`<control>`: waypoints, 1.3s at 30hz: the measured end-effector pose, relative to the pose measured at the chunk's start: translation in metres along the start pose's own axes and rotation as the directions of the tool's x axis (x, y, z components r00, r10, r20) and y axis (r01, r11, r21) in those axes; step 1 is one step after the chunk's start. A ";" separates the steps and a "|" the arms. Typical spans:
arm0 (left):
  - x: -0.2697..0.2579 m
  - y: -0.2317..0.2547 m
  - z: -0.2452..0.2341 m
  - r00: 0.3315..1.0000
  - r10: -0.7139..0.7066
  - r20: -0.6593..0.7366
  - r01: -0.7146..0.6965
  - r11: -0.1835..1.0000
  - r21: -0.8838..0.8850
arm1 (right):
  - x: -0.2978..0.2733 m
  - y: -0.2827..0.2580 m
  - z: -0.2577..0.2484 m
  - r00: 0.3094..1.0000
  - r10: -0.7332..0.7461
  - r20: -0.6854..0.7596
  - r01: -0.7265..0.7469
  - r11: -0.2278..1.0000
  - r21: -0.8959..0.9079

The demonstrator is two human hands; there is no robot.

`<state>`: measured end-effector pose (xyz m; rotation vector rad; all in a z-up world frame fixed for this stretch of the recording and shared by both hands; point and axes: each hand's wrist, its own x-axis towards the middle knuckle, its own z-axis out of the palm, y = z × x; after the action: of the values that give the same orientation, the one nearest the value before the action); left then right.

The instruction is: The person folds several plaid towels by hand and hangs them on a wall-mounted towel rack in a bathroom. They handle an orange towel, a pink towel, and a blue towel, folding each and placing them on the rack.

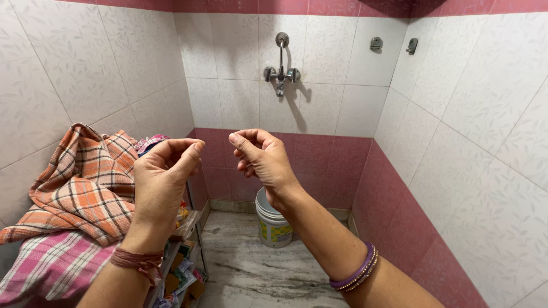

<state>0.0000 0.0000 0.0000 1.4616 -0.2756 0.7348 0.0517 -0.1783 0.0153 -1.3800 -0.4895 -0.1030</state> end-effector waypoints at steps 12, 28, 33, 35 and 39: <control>-0.001 -0.004 0.002 0.999 -0.043 -0.031 0.044 0.999 0.014 | -0.001 0.000 0.005 1.000 0.000 0.018 0.000 1.000 0.003; 0.014 -0.032 -0.003 0.990 -0.131 -0.053 0.131 0.991 0.010 | 0.008 0.001 0.012 0.996 0.017 0.084 -0.022 0.998 0.062; 0.018 -0.041 -0.011 0.999 -0.040 0.018 0.040 0.999 -0.001 | 0.011 0.005 0.012 0.988 0.036 0.147 -0.044 0.998 0.050; 0.019 -0.042 -0.013 0.999 -0.033 0.020 0.032 0.999 0.035 | 0.013 0.007 0.013 0.981 0.056 0.185 -0.061 0.998 0.019; 0.018 -0.041 -0.016 0.994 -0.106 -0.029 0.108 0.992 0.069 | 0.014 0.014 0.014 0.960 0.090 0.263 -0.088 0.996 -0.019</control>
<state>0.0341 0.0231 -0.0235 1.5204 -0.1522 0.6814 0.0651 -0.1587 0.0097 -1.4283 -0.6478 0.1555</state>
